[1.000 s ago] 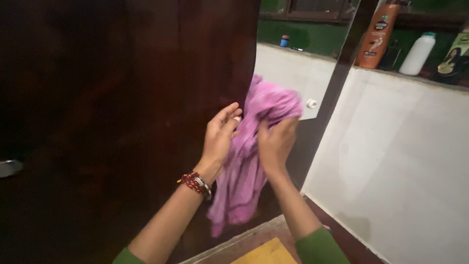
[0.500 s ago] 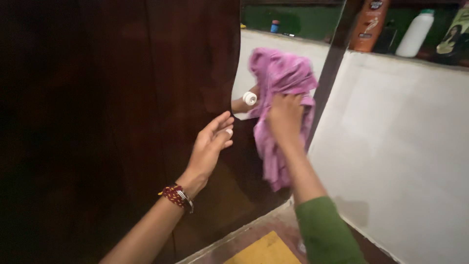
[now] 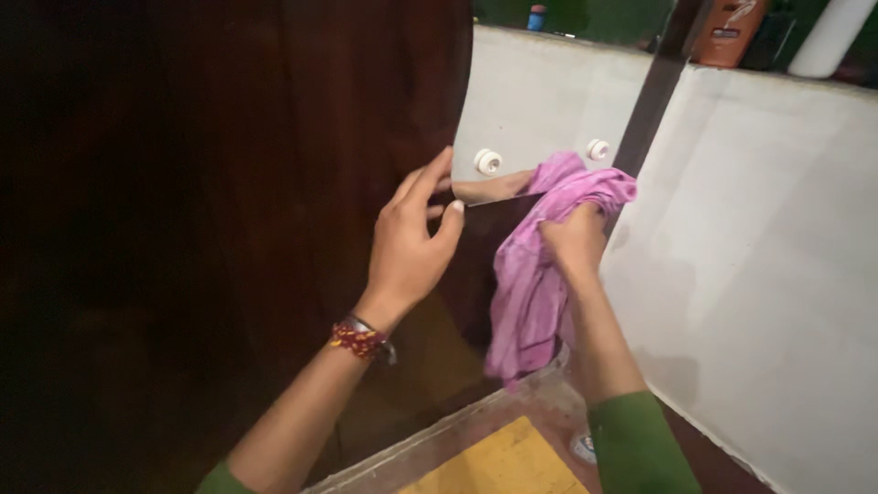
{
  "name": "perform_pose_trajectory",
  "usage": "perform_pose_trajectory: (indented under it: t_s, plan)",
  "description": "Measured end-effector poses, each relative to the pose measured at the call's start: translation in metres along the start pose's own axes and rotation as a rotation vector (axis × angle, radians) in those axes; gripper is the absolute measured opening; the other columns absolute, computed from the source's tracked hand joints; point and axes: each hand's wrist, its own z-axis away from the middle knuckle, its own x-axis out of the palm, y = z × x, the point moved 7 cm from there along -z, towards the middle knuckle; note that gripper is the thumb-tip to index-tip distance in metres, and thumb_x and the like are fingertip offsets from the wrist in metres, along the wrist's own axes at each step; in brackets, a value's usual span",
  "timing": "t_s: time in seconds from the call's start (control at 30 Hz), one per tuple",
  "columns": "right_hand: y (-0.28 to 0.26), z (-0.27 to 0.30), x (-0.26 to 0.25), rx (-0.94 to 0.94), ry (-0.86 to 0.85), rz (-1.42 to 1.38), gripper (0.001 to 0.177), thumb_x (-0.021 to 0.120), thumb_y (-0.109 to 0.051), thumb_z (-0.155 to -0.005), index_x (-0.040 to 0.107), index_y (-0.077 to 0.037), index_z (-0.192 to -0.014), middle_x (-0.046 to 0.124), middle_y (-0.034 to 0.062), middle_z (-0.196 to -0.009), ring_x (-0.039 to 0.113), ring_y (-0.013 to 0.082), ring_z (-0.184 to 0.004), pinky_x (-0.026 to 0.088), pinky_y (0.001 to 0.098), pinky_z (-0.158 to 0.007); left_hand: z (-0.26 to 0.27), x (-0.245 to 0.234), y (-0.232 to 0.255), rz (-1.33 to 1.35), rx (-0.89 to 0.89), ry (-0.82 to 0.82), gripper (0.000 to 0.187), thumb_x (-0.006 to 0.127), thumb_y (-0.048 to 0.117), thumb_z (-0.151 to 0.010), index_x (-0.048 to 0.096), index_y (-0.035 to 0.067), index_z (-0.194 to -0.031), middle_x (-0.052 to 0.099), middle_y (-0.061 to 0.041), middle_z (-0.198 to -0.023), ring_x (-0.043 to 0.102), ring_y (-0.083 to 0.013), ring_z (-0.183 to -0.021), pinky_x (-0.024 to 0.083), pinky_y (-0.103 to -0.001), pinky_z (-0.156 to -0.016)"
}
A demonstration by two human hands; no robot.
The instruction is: The person sprays a cleaning solution onto a mirror and a wooden door, then wipes both surfaces with a pink cloth. The person also opens the door briefly while continuing to wipe.
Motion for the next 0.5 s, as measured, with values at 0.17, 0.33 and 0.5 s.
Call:
perform_pose_trajectory:
  t_s: [0.17,0.33,0.5]
  plan:
    - [-0.080,0.054,-0.005,-0.258,-0.026,-0.009,0.071,0.082,-0.020,-0.075,0.050,0.012,-0.130,0.056,0.0370,-0.126,0.056,0.0517,-0.117,0.046,0.0532,-0.104,-0.019,-0.003,0.010,0.039,0.102,0.017,0.062,0.061,0.009,-0.098,0.041,0.004,-0.156,0.054,-0.020,-0.153,0.060,-0.0300,-0.137,0.056,-0.039,-0.108]
    - [-0.132,0.092,-0.020,-0.632,0.025,0.064,0.056,0.074,-0.007,-0.077,0.058,0.006,-0.129,0.055,0.0359,-0.130,0.047,0.0558,-0.124,0.042,0.0568,-0.105,-0.017,-0.002,-0.001,0.211,0.074,-0.012,0.065,0.060,0.009,-0.099,0.036,0.002,-0.159,0.052,-0.021,-0.156,0.054,-0.0297,-0.146,0.048,-0.040,-0.118]
    - [-0.144,0.106,-0.037,-0.839,0.113,-0.024,0.056,0.064,0.001,-0.080,0.059,0.003,-0.136,0.054,0.0332,-0.138,0.046,0.0528,-0.131,0.040,0.0560,-0.112,-0.017,-0.003,-0.011,0.525,0.020,-0.139,0.069,0.056,0.016,-0.102,0.027,0.000,-0.163,0.041,-0.023,-0.165,0.039,-0.0315,-0.156,0.030,-0.043,-0.129]
